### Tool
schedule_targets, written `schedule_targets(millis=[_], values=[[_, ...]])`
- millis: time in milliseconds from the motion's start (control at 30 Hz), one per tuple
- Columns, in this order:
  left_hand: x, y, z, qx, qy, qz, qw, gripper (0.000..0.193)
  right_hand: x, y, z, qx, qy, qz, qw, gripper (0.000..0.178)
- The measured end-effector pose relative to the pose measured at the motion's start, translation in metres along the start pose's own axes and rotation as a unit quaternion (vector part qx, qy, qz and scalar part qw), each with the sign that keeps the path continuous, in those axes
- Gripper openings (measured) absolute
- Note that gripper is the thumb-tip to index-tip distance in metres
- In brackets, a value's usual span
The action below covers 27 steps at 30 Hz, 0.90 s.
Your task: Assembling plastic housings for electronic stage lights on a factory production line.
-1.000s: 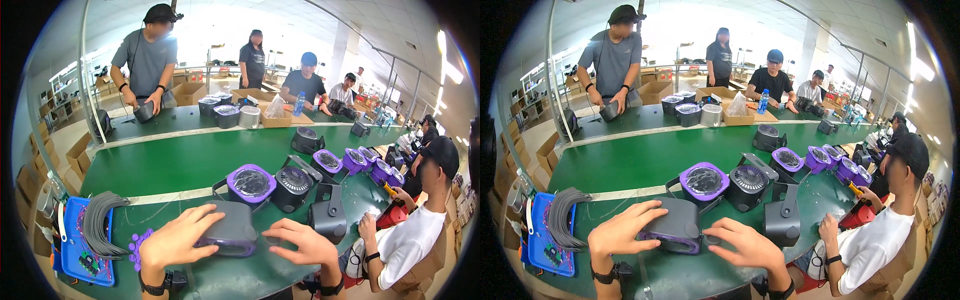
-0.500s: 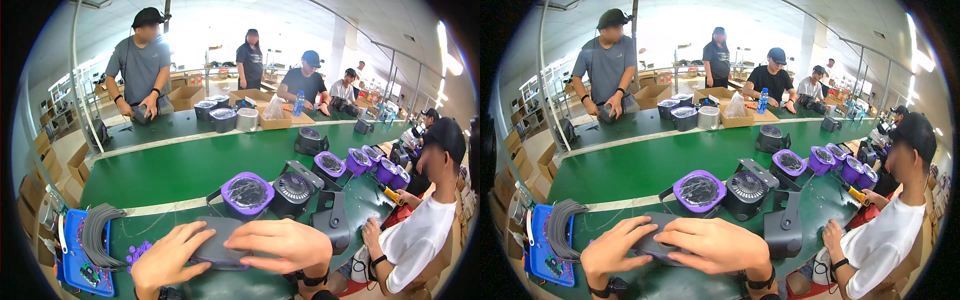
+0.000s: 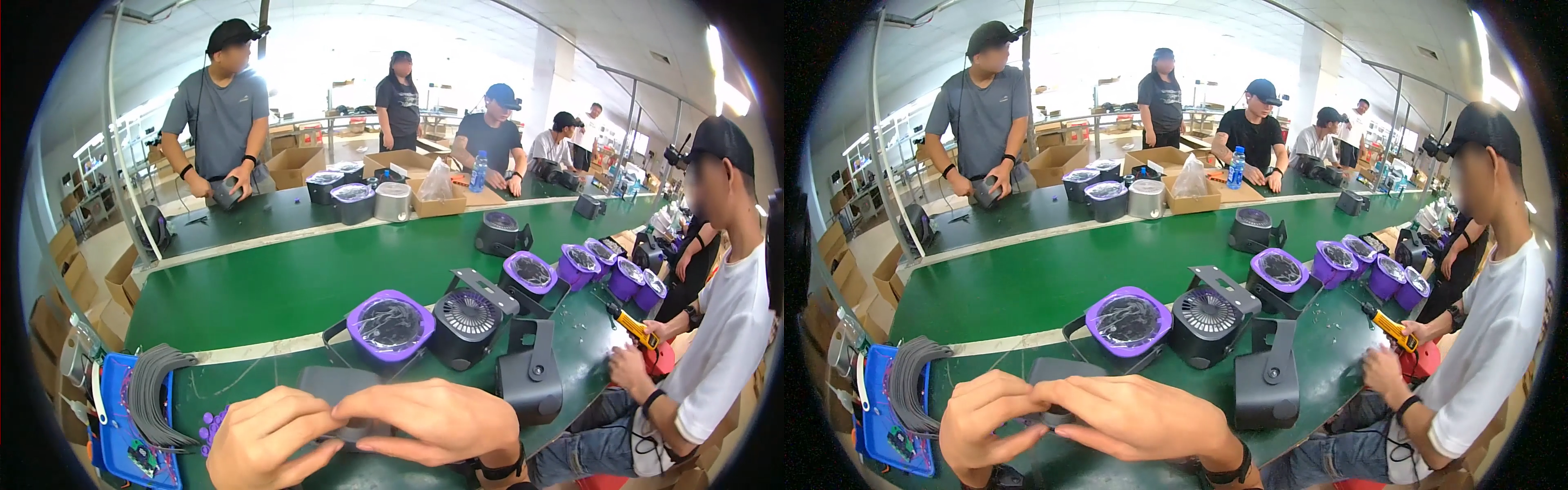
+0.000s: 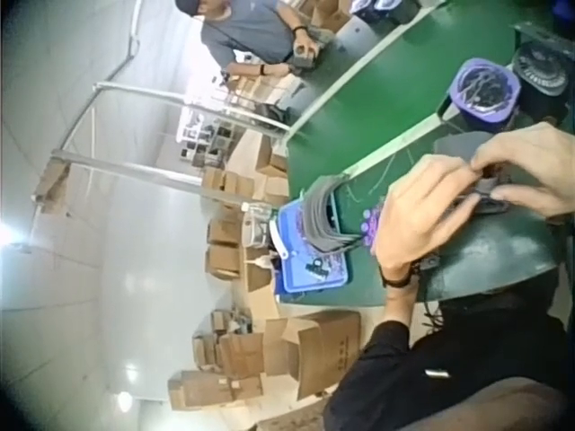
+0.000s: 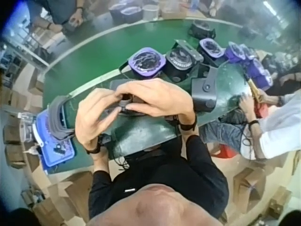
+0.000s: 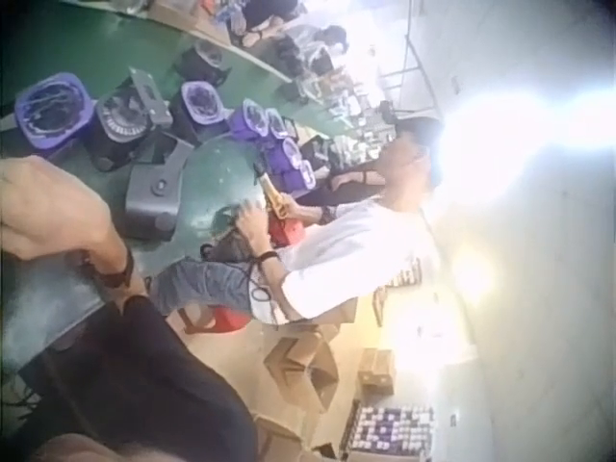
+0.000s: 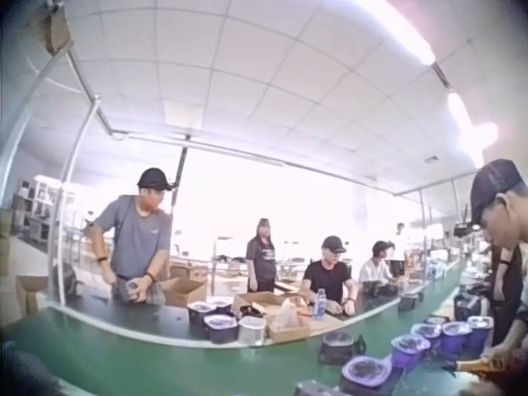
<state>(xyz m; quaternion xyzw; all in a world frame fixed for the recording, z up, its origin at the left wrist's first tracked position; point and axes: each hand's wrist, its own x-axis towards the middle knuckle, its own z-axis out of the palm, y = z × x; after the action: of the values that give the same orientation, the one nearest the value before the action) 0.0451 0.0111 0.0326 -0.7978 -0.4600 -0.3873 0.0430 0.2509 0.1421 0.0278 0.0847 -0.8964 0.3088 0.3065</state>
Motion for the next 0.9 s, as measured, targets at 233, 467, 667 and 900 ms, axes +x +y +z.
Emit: schedule_targets(millis=[233, 467, 667, 900], values=[[-0.009, -0.005, 0.001, 0.033, 0.043, -0.005, 0.999, 0.033, 0.010, -0.001, 0.009, -0.014, 0.007, 0.016, 1.000, 0.035], [-0.007, -0.003, 0.001, 0.035, 0.058, 0.007, 0.998, 0.033, 0.009, -0.003, 0.010, -0.052, 0.042, -0.008, 0.998, 0.030], [0.000, 0.011, -0.015, -0.015, -0.001, -0.017, 1.000, 0.037, 0.004, 0.000, 0.008, -0.064, 0.051, -0.012, 0.997, 0.027], [-0.005, 0.001, 0.012, 0.043, 0.099, -0.015, 0.994, 0.043, 0.008, -0.002, 0.012, -0.054, 0.079, 0.011, 0.995, 0.022]])
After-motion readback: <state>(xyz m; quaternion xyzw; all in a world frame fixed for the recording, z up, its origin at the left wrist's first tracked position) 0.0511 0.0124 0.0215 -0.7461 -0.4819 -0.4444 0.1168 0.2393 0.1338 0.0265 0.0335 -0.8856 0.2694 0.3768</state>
